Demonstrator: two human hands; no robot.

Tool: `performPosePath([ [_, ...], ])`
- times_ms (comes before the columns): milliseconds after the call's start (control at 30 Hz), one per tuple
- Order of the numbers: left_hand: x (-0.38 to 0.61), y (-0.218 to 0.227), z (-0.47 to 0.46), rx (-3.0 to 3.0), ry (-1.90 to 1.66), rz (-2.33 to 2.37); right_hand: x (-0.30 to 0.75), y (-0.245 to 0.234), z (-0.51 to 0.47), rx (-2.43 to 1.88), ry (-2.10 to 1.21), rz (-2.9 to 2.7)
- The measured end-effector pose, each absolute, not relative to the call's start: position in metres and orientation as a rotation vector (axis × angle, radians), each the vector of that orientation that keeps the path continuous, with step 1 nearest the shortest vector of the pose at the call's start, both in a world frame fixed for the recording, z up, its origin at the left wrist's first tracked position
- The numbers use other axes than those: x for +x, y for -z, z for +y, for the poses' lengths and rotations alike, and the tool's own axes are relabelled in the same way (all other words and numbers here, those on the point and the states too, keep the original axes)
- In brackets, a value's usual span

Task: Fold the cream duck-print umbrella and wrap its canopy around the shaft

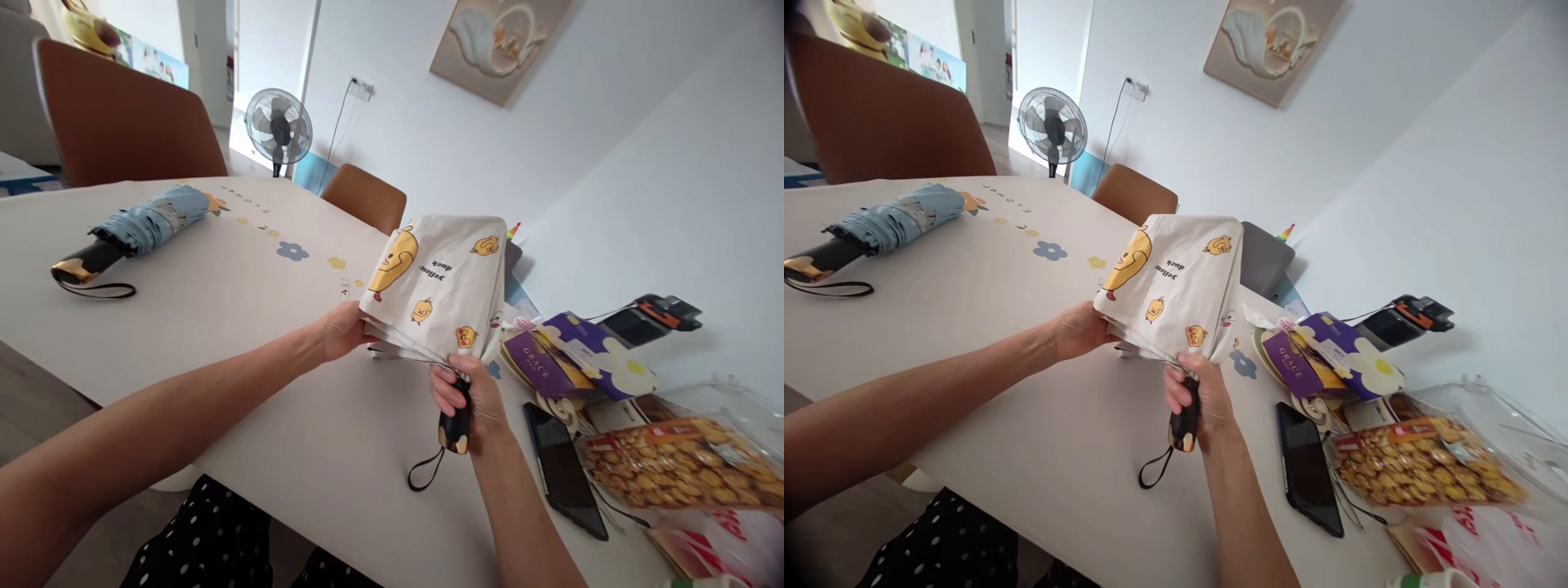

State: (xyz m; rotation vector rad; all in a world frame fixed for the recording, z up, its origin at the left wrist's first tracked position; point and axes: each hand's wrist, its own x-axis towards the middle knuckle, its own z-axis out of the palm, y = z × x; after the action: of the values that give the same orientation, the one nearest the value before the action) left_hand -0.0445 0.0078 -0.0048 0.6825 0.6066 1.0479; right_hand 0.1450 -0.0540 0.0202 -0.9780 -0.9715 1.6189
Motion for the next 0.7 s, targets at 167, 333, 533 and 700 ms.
performPosePath([
  [167,-0.054,-0.008,0.008,0.733,-1.124,0.546,0.143,-0.015,-0.046,-1.19,-1.427,-0.958],
  [333,-0.061,-0.029,-0.008,0.808,-1.046,0.273,0.131,-0.002,-0.044,-1.279,-1.424,-0.981],
  [533,-0.064,-0.011,0.0,0.723,-1.029,0.249,0.125,-0.01,-0.052,-1.202,-1.597,-0.992],
  [700,-0.055,0.008,-0.003,0.689,-1.096,0.511,0.129,-0.014,-0.058,-1.162,-1.585,-1.112],
])
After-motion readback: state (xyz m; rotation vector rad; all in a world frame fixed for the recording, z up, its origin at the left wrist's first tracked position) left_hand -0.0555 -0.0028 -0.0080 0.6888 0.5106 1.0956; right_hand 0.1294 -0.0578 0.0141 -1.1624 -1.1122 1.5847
